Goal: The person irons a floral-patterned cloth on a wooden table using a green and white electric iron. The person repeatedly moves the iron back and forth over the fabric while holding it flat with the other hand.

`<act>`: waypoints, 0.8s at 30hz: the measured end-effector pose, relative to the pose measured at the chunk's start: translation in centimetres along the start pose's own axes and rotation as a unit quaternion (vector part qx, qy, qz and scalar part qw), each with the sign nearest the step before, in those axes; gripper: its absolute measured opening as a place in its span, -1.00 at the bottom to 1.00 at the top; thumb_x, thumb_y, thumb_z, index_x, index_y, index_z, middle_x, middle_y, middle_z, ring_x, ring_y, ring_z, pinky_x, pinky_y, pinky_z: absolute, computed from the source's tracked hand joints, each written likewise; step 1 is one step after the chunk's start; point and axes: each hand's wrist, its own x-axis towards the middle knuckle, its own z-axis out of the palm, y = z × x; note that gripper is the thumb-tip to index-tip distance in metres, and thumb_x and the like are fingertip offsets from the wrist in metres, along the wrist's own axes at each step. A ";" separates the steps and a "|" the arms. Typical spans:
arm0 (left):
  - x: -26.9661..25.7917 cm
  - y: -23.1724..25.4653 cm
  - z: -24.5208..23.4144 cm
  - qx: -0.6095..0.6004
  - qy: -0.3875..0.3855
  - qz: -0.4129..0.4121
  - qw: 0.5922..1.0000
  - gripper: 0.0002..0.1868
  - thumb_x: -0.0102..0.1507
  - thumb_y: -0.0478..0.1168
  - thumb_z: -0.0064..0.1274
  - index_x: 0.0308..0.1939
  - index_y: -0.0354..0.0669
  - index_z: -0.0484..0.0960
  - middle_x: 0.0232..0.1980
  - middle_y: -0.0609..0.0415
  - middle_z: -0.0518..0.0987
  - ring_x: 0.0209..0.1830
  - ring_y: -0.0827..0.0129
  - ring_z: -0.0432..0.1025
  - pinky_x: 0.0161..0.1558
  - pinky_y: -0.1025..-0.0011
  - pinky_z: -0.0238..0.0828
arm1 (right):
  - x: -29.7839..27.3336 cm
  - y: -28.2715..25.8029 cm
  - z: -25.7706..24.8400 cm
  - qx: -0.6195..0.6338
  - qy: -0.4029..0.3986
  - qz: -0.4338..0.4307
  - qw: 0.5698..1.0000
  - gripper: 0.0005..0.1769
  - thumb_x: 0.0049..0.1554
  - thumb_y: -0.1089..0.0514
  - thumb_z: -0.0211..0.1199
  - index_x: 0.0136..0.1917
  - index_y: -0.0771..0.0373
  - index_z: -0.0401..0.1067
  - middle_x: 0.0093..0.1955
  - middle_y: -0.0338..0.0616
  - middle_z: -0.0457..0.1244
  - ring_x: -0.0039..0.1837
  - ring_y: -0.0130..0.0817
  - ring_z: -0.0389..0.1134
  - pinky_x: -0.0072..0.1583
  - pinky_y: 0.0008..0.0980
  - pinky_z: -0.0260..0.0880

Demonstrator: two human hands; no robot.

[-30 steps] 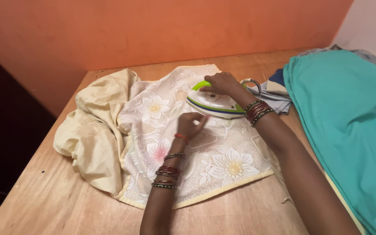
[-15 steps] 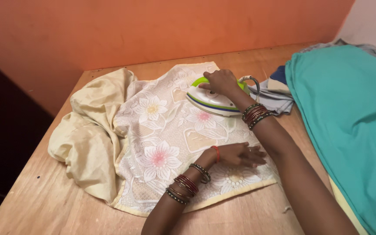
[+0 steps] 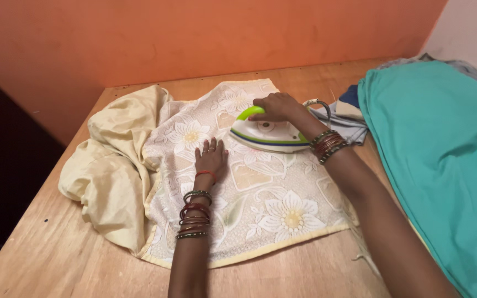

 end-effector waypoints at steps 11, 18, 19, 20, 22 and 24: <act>-0.6 -0.1 -0.5 0.011 0.016 0.009 1.000 -0.41 0.42 0.03 -0.36 0.54 0.07 0.17 0.65 0.07 0.04 0.66 0.11 -0.14 0.54 -0.07 -0.32 | -9.1 -3.9 -2.7 -0.018 -0.055 -0.037 0.998 -0.30 0.11 -0.56 0.08 0.07 0.07 0.40 -0.29 0.06 0.38 -0.12 0.08 0.46 -0.06 0.06 0.38; -0.7 0.4 -0.6 0.014 0.029 0.016 0.999 -0.42 0.43 0.01 -0.37 0.54 0.04 0.18 0.64 0.03 0.06 0.65 0.08 -0.13 0.52 -0.11 -0.31 | -2.1 -2.4 0.5 -0.050 0.025 0.046 0.997 -0.28 0.15 -0.54 0.09 0.15 0.11 0.43 -0.21 0.06 0.41 -0.04 0.06 0.46 -0.02 0.04 0.41; -0.6 0.4 -0.6 0.016 0.032 0.018 0.999 -0.42 0.43 0.01 -0.37 0.53 0.03 0.18 0.64 0.02 0.06 0.65 0.08 -0.13 0.52 -0.11 -0.31 | -0.9 -2.2 1.0 -0.050 0.032 0.056 0.997 -0.28 0.16 -0.53 0.09 0.14 0.12 0.44 -0.20 0.06 0.41 -0.04 0.05 0.46 -0.02 0.04 0.41; -0.5 0.2 -0.7 0.011 0.035 0.015 0.999 -0.43 0.43 0.01 -0.37 0.52 0.04 0.21 0.63 0.04 0.08 0.65 0.10 -0.11 0.52 -0.11 -0.29 | 0.3 -2.0 1.4 -0.051 0.040 0.064 0.996 -0.29 0.16 -0.53 0.09 0.14 0.12 0.45 -0.19 0.06 0.41 -0.04 0.04 0.47 -0.02 0.04 0.42; -0.4 0.0 -0.6 -0.002 0.041 0.009 0.999 -0.45 0.42 0.02 -0.37 0.49 0.05 0.25 0.62 0.06 0.13 0.64 0.13 -0.07 0.53 -0.10 -0.26 | 2.5 -1.8 2.2 -0.058 0.052 0.069 0.995 -0.29 0.17 -0.52 0.10 0.13 0.13 0.46 -0.18 0.05 0.41 -0.04 0.02 0.47 -0.01 0.03 0.43; -0.2 0.0 -0.4 -0.017 0.053 0.003 0.998 -0.47 0.43 0.01 -0.38 0.45 0.04 0.32 0.59 0.07 0.18 0.63 0.14 -0.02 0.52 -0.09 -0.22 | 4.3 -1.5 2.7 -0.074 0.063 0.065 0.993 -0.29 0.18 -0.52 0.10 0.14 0.14 0.46 -0.17 0.04 0.42 -0.03 0.01 0.48 0.01 0.01 0.44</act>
